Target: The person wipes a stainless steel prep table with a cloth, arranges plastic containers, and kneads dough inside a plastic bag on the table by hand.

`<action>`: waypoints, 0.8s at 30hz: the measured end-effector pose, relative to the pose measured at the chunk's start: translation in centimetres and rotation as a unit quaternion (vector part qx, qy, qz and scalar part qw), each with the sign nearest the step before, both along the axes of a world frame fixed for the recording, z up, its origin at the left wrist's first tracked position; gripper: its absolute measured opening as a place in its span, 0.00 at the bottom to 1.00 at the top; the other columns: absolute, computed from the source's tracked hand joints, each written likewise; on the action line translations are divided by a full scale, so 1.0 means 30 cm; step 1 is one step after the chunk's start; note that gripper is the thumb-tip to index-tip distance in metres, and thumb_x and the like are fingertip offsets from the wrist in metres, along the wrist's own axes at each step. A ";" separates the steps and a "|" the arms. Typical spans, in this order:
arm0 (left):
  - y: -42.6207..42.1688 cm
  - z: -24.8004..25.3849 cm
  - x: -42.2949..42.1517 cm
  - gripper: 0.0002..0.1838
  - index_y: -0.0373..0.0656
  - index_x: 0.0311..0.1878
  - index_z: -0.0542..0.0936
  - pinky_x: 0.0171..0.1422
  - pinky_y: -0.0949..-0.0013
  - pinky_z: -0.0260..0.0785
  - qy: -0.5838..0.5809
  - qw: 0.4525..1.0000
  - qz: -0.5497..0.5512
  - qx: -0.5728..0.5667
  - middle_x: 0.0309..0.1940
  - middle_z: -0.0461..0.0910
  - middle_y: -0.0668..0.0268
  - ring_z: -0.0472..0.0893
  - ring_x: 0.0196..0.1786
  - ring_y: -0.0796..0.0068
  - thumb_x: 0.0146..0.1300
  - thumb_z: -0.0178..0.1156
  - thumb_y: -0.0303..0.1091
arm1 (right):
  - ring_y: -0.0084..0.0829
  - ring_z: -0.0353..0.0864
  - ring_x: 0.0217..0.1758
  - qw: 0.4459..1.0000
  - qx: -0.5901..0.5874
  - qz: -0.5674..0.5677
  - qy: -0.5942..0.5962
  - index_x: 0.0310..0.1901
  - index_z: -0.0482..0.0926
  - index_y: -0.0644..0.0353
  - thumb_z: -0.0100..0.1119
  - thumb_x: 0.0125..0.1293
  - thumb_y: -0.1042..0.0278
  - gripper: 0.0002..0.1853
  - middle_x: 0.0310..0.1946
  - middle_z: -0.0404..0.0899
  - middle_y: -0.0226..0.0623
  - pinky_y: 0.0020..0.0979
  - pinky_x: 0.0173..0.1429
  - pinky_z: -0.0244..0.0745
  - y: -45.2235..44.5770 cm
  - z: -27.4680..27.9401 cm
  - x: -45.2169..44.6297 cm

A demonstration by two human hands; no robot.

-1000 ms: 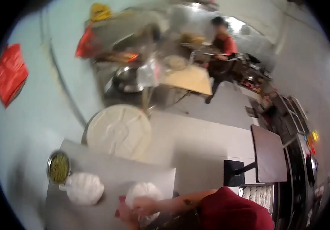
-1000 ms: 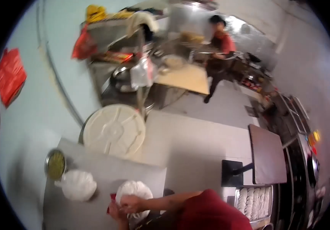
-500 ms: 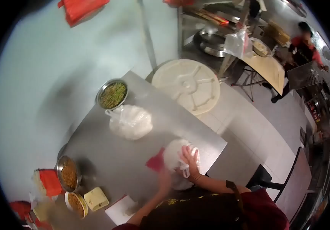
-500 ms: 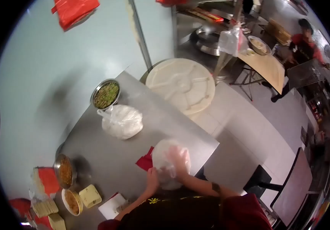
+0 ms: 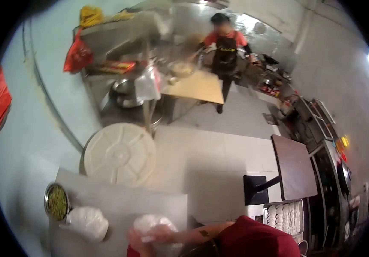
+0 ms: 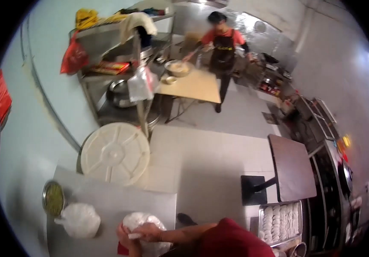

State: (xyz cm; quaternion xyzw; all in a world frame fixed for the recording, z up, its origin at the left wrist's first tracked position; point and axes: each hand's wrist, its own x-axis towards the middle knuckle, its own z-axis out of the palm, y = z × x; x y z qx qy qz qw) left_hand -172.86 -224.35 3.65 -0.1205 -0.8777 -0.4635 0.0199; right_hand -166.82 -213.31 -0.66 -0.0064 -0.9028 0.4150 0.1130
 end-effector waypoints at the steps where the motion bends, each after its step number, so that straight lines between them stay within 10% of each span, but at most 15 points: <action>1: -0.006 -0.054 -0.021 0.17 0.38 0.52 0.73 0.53 0.60 0.68 0.004 1.000 -0.015 0.009 0.46 0.75 0.53 0.75 0.47 0.57 0.67 0.46 0.38 | 0.41 0.77 0.46 0.991 -0.016 0.049 -0.124 0.47 0.79 0.45 0.49 0.64 0.51 0.15 0.38 0.80 0.37 0.40 0.52 0.69 0.015 0.035 -0.020; 3: -0.051 -0.162 -0.094 0.16 0.37 0.40 0.74 0.46 0.60 0.70 -0.156 0.986 -0.032 0.053 0.37 0.77 0.53 0.77 0.40 0.58 0.69 0.45 0.41 | 0.42 0.77 0.42 0.995 -0.004 0.046 -0.084 0.43 0.79 0.47 0.54 0.60 0.55 0.13 0.35 0.80 0.38 0.40 0.47 0.70 0.046 0.047 -0.049; 8: -0.001 0.028 -0.094 0.18 0.42 0.27 0.71 0.37 0.61 0.67 -0.050 0.984 0.027 -0.167 0.25 0.75 0.58 0.75 0.30 0.65 0.69 0.46 0.43 | 0.41 0.80 0.35 0.965 -0.160 -0.142 -0.153 0.38 0.79 0.59 0.53 0.63 0.48 0.20 0.32 0.81 0.46 0.40 0.42 0.73 0.067 0.275 -0.081; 9: -0.017 0.028 -0.067 0.16 0.41 0.28 0.71 0.35 0.62 0.66 -0.029 0.989 0.043 -0.138 0.24 0.73 0.58 0.72 0.28 0.67 0.68 0.48 0.42 | 0.36 0.81 0.34 0.905 -0.365 -0.167 -0.143 0.40 0.80 0.62 0.52 0.64 0.45 0.24 0.30 0.82 0.44 0.38 0.41 0.74 0.067 0.236 -0.076; 14: -0.213 -0.009 0.180 0.14 0.40 0.30 0.69 0.34 0.65 0.65 -0.055 0.986 0.009 0.160 0.24 0.72 0.60 0.70 0.27 0.70 0.68 0.50 0.40 | 0.17 0.66 0.21 0.887 -0.385 -0.223 -0.124 0.27 0.78 0.59 0.57 0.65 0.58 0.14 0.17 0.71 0.24 0.26 0.25 0.62 0.085 0.301 0.043; 16: -0.276 -0.031 0.196 0.10 0.40 0.36 0.73 0.41 0.66 0.67 -0.123 0.980 0.082 0.129 0.30 0.76 0.59 0.74 0.34 0.66 0.66 0.51 0.37 | 0.17 0.69 0.24 0.900 -0.373 -0.162 -0.159 0.31 0.80 0.63 0.52 0.67 0.55 0.18 0.19 0.73 0.23 0.27 0.29 0.66 0.102 0.222 0.078; 18: -0.305 -0.066 0.121 0.11 0.41 0.46 0.75 0.49 0.65 0.67 0.165 0.986 -0.011 -0.039 0.41 0.77 0.58 0.76 0.44 0.59 0.63 0.53 0.35 | 0.17 0.68 0.24 0.885 -0.415 -0.183 -0.108 0.33 0.79 0.60 0.51 0.68 0.63 0.11 0.21 0.72 0.23 0.24 0.29 0.65 0.076 0.238 0.072; 24: -0.227 -0.048 -0.001 0.21 0.51 0.57 0.73 0.62 0.55 0.56 0.126 0.968 -0.083 -0.202 0.53 0.75 0.62 0.72 0.54 0.58 0.59 0.57 0.39 | 0.19 0.63 0.20 0.807 -0.558 -0.180 -0.065 0.29 0.69 0.54 0.53 0.68 0.57 0.13 0.18 0.64 0.24 0.24 0.23 0.58 0.087 0.300 -0.029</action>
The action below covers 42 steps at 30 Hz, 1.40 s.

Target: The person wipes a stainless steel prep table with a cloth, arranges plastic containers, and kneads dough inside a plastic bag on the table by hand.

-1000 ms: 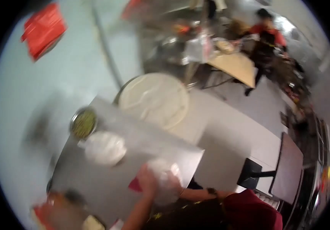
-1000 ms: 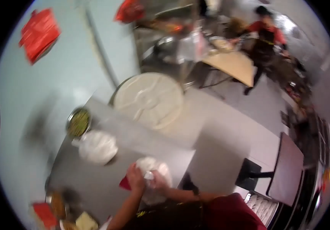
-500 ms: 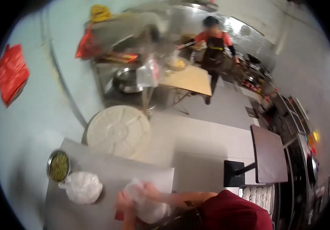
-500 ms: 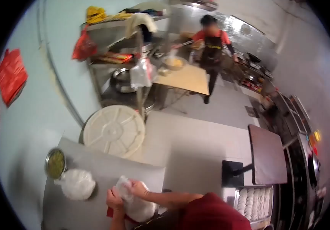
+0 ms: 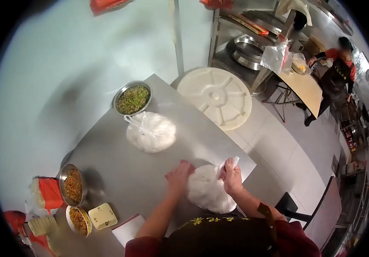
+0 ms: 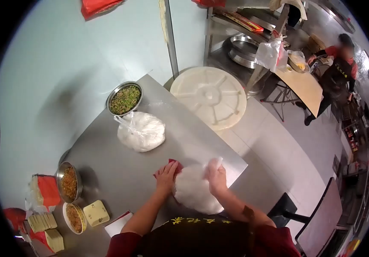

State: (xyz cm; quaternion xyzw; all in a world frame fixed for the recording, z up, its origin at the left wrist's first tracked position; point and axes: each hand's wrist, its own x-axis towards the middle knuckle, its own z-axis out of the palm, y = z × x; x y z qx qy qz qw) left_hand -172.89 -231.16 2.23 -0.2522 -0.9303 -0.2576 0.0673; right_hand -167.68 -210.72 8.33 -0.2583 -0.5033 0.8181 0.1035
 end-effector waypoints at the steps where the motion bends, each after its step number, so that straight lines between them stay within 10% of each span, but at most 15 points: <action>1: 0.004 0.033 -0.014 0.22 0.52 0.57 0.73 0.62 0.54 0.54 -0.062 0.997 0.032 -0.015 0.52 0.76 0.64 0.72 0.54 0.60 0.58 0.58 0.40 | 0.19 0.60 0.17 0.990 -0.115 0.033 -0.069 0.27 0.66 0.52 0.52 0.68 0.55 0.15 0.16 0.60 0.24 0.26 0.20 0.55 0.000 0.037 -0.001; 5: -0.012 0.033 -0.067 0.16 0.53 0.49 0.77 0.57 0.55 0.55 -0.141 0.983 0.120 0.020 0.45 0.77 0.70 0.73 0.52 0.67 0.56 0.61 0.42 | 0.20 0.54 0.14 0.967 -0.210 0.069 -0.125 0.25 0.61 0.50 0.51 0.68 0.52 0.18 0.14 0.55 0.23 0.28 0.18 0.48 0.000 0.123 -0.036; 10: 0.040 0.004 -0.190 0.06 0.51 0.33 0.78 0.53 0.57 0.57 -0.115 0.987 -0.004 -0.116 0.39 0.77 0.71 0.75 0.46 0.68 0.54 0.62 0.38 | 0.24 0.69 0.17 0.952 0.056 0.250 -0.166 0.27 0.69 0.55 0.53 0.67 0.48 0.19 0.16 0.70 0.32 0.31 0.20 0.64 -0.076 0.207 -0.029; 13: 0.089 -0.012 -0.246 0.06 0.49 0.36 0.79 0.51 0.59 0.62 -0.045 0.998 -0.031 -0.018 0.38 0.77 0.66 0.76 0.43 0.64 0.57 0.60 0.37 | 0.20 0.69 0.22 0.945 0.081 0.293 -0.121 0.30 0.73 0.54 0.49 0.69 0.53 0.15 0.21 0.71 0.25 0.27 0.26 0.65 -0.112 0.234 -0.021; 15: 0.101 0.053 -0.227 0.07 0.45 0.40 0.79 0.48 0.62 0.67 -0.237 0.931 0.057 0.271 0.36 0.77 0.60 0.77 0.41 0.60 0.62 0.56 0.35 | 0.20 0.68 0.22 0.960 0.077 0.256 -0.084 0.29 0.73 0.54 0.48 0.70 0.53 0.16 0.21 0.70 0.25 0.27 0.26 0.65 -0.080 0.154 -0.036; 17: 0.073 0.124 -0.186 0.10 0.42 0.45 0.78 0.47 0.62 0.69 -0.251 0.936 0.007 0.248 0.37 0.78 0.55 0.77 0.40 0.56 0.64 0.53 0.34 | 0.20 0.67 0.24 0.977 -0.133 0.163 -0.034 0.30 0.73 0.54 0.47 0.70 0.53 0.16 0.22 0.70 0.24 0.26 0.28 0.65 -0.025 0.004 -0.075; 21: 0.097 0.089 0.074 0.17 0.45 0.53 0.76 0.54 0.59 0.67 -0.104 0.993 0.053 0.026 0.46 0.78 0.57 0.75 0.50 0.56 0.62 0.55 0.38 | 0.19 0.66 0.26 0.992 -0.080 0.080 -0.056 0.30 0.72 0.52 0.47 0.70 0.53 0.15 0.24 0.69 0.24 0.25 0.30 0.64 -0.049 0.014 -0.061; 26: 0.171 0.152 0.077 0.14 0.46 0.48 0.75 0.48 0.52 0.67 -0.078 0.990 0.111 0.029 0.43 0.77 0.55 0.75 0.46 0.53 0.62 0.52 0.40 | 0.19 0.68 0.28 0.949 -0.249 0.134 -0.140 0.30 0.70 0.50 0.46 0.71 0.50 0.15 0.26 0.69 0.23 0.26 0.31 0.65 -0.054 -0.003 -0.032; 30: 0.175 0.074 0.008 0.08 0.44 0.36 0.74 0.43 0.50 0.66 -0.083 0.991 0.096 0.030 0.34 0.76 0.59 0.74 0.40 0.53 0.62 0.51 0.38 | 0.23 0.60 0.16 0.948 -0.150 0.067 -0.272 0.20 0.67 0.49 0.47 0.68 0.45 0.23 0.15 0.61 0.26 0.28 0.22 0.59 -0.073 -0.011 -0.105; 35: 0.192 -0.023 -0.078 0.06 0.45 0.31 0.74 0.35 0.56 0.70 -0.061 0.992 0.112 -0.015 0.30 0.75 0.62 0.77 0.36 0.58 0.60 0.56 0.36 | 0.29 0.54 0.11 0.955 -0.211 0.140 -0.154 0.14 0.56 0.54 0.39 0.67 0.34 0.33 0.09 0.54 0.30 0.33 0.18 0.52 0.036 -0.263 -0.183; 42: 0.206 -0.002 -0.126 0.16 0.44 0.29 0.75 0.34 0.53 0.70 -0.123 0.985 0.107 -0.053 0.20 0.76 0.60 0.77 0.27 0.55 0.66 0.47 0.43 | 0.28 0.55 0.11 0.970 -0.072 0.094 -0.212 0.21 0.59 0.52 0.46 0.68 0.43 0.24 0.09 0.54 0.30 0.32 0.16 0.52 0.031 -0.228 -0.289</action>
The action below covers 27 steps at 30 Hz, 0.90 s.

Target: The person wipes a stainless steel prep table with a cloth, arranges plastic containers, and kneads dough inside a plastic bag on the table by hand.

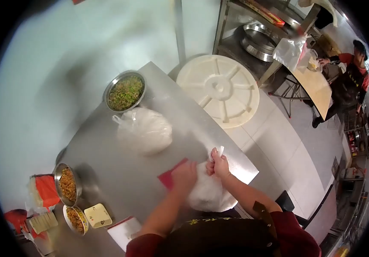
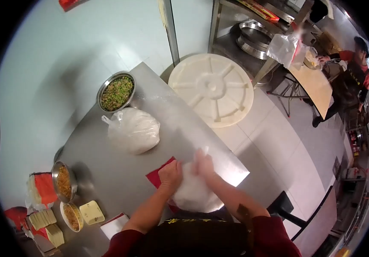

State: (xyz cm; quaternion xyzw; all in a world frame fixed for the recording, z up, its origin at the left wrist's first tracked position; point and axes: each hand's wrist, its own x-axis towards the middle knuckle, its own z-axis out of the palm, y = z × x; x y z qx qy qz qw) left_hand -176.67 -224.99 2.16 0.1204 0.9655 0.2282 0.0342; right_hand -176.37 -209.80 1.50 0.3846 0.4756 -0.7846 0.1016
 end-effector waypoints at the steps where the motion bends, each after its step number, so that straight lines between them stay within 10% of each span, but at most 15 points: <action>1: -0.006 0.030 0.010 0.15 0.43 0.29 0.75 0.36 0.53 0.70 -0.022 1.000 0.011 -0.003 0.24 0.77 0.58 0.78 0.30 0.55 0.66 0.47 0.42 | 0.26 0.56 0.12 0.999 0.001 0.036 0.033 0.23 0.61 0.52 0.47 0.69 0.45 0.23 0.11 0.55 0.29 0.33 0.17 0.53 0.002 0.062 -0.001; 5: -0.097 0.166 0.122 0.13 0.40 0.35 0.77 0.43 0.55 0.70 -0.118 0.973 0.136 0.147 0.38 0.78 0.54 0.77 0.43 0.55 0.65 0.51 0.40 | 0.29 0.63 0.18 0.968 0.140 0.143 0.148 0.22 0.64 0.53 0.48 0.68 0.52 0.19 0.16 0.61 0.29 0.33 0.22 0.58 -0.071 0.120 0.161; 8: -0.182 0.104 0.164 0.15 0.39 0.45 0.76 0.50 0.57 0.69 -0.091 0.944 0.194 0.251 0.47 0.74 0.52 0.75 0.48 0.54 0.63 0.54 0.41 | 0.29 0.67 0.22 0.779 0.297 0.369 0.411 0.23 0.69 0.55 0.47 0.69 0.58 0.17 0.19 0.67 0.31 0.31 0.27 0.62 -0.100 0.140 0.320; 11: -0.124 0.135 0.171 0.21 0.43 0.53 0.75 0.52 0.59 0.68 0.000 0.993 -0.037 0.116 0.49 0.75 0.55 0.75 0.49 0.55 0.62 0.56 0.46 | 0.30 0.68 0.23 0.678 0.363 0.395 0.502 0.26 0.72 0.58 0.48 0.69 0.63 0.14 0.21 0.70 0.34 0.30 0.29 0.64 -0.145 0.111 0.413; 14: -0.032 0.086 0.165 0.20 0.45 0.50 0.76 0.48 0.59 0.69 0.037 0.995 -0.087 0.020 0.45 0.77 0.62 0.75 0.49 0.59 0.61 0.56 0.49 | 0.31 0.70 0.23 0.838 0.225 0.317 0.382 0.26 0.72 0.59 0.50 0.69 0.63 0.13 0.20 0.70 0.34 0.31 0.30 0.66 -0.148 0.140 0.373; 19: -0.007 -0.032 0.096 0.11 0.48 0.30 0.74 0.32 0.55 0.69 0.030 0.999 -0.017 0.025 0.30 0.76 0.63 0.78 0.36 0.60 0.58 0.54 0.45 | 0.26 0.67 0.25 0.830 0.275 0.256 0.412 0.27 0.70 0.61 0.47 0.70 0.66 0.13 0.21 0.69 0.31 0.28 0.33 0.65 -0.172 0.026 0.277; 22: -0.001 0.008 0.037 0.15 0.47 0.32 0.77 0.37 0.55 0.67 -0.119 0.993 -0.010 -0.006 0.29 0.78 0.60 0.79 0.36 0.57 0.62 0.50 0.48 | 0.25 0.67 0.25 0.882 0.217 0.269 0.321 0.27 0.70 0.60 0.46 0.70 0.68 0.12 0.21 0.69 0.30 0.30 0.34 0.66 -0.159 0.023 0.226; 27: -0.081 -0.011 0.126 0.15 0.45 0.33 0.76 0.39 0.54 0.67 -0.052 0.998 -0.026 0.027 0.32 0.79 0.58 0.79 0.37 0.56 0.62 0.51 0.46 | 0.26 0.69 0.26 0.857 0.200 0.277 0.386 0.28 0.70 0.58 0.51 0.67 0.63 0.11 0.22 0.70 0.29 0.32 0.33 0.67 -0.160 0.175 0.221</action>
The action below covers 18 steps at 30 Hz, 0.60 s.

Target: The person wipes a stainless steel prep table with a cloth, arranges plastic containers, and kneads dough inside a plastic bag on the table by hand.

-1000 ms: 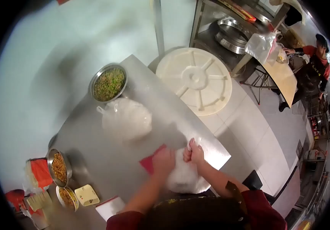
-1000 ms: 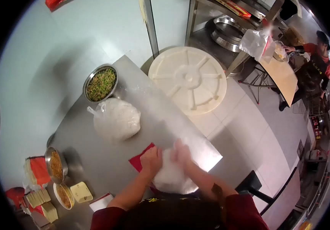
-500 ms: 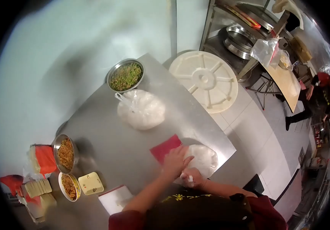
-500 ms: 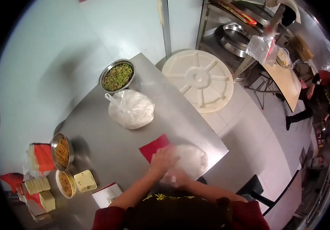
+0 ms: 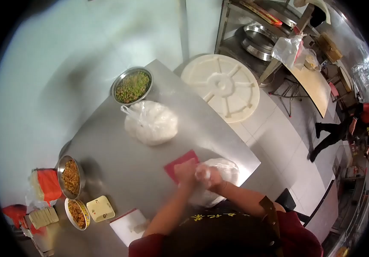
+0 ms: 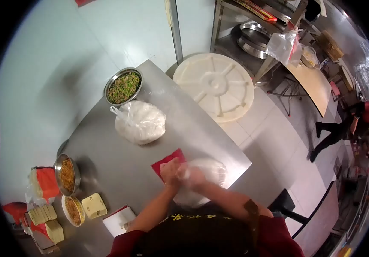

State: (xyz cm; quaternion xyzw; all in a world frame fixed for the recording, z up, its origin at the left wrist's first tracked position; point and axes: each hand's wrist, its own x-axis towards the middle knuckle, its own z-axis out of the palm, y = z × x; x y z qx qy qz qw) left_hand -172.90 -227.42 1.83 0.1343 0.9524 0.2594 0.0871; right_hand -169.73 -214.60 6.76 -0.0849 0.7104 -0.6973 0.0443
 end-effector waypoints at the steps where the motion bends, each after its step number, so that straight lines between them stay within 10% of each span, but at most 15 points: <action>1: -0.039 -0.119 0.078 0.17 0.44 0.32 0.76 0.36 0.61 0.66 0.055 0.987 0.106 0.104 0.27 0.77 0.60 0.75 0.31 0.63 0.64 0.50 0.49 | 0.29 0.71 0.26 0.994 0.039 0.088 0.052 0.28 0.71 0.57 0.53 0.64 0.61 0.11 0.23 0.70 0.30 0.34 0.32 0.67 -0.004 0.018 0.037; 7: -0.119 0.077 0.144 0.20 0.38 0.47 0.73 0.38 0.66 0.68 -0.033 0.940 0.215 0.262 0.36 0.75 0.59 0.73 0.33 0.67 0.61 0.60 0.44 | 0.41 0.73 0.26 0.952 0.113 0.230 0.167 0.30 0.72 0.56 0.53 0.58 0.66 0.04 0.24 0.71 0.38 0.38 0.30 0.68 -0.004 -0.027 0.208; 9: -0.055 0.093 0.107 0.22 0.39 0.50 0.73 0.44 0.59 0.69 0.172 0.984 -0.022 0.046 0.42 0.74 0.59 0.74 0.39 0.61 0.59 0.59 0.45 | 0.40 0.72 0.25 0.977 0.073 0.146 0.136 0.28 0.71 0.57 0.50 0.61 0.70 0.05 0.23 0.71 0.37 0.35 0.29 0.67 -0.013 -0.068 0.241; 12: 0.034 0.109 0.096 0.23 0.48 0.57 0.71 0.48 0.57 0.67 0.185 0.982 -0.028 -0.029 0.49 0.74 0.62 0.75 0.47 0.59 0.61 0.55 0.46 | 0.36 0.69 0.23 0.992 0.019 0.066 0.105 0.27 0.70 0.58 0.49 0.64 0.69 0.08 0.23 0.71 0.36 0.33 0.29 0.66 -0.001 -0.111 0.231; 18: 0.062 -0.044 -0.030 0.12 0.47 0.41 0.74 0.42 0.54 0.68 0.113 0.991 -0.029 -0.068 0.39 0.79 0.65 0.78 0.40 0.58 0.60 0.55 0.44 | 0.29 0.68 0.25 0.973 0.198 0.105 -0.052 0.29 0.69 0.57 0.46 0.68 0.68 0.09 0.24 0.71 0.33 0.30 0.32 0.65 -0.004 -0.198 0.126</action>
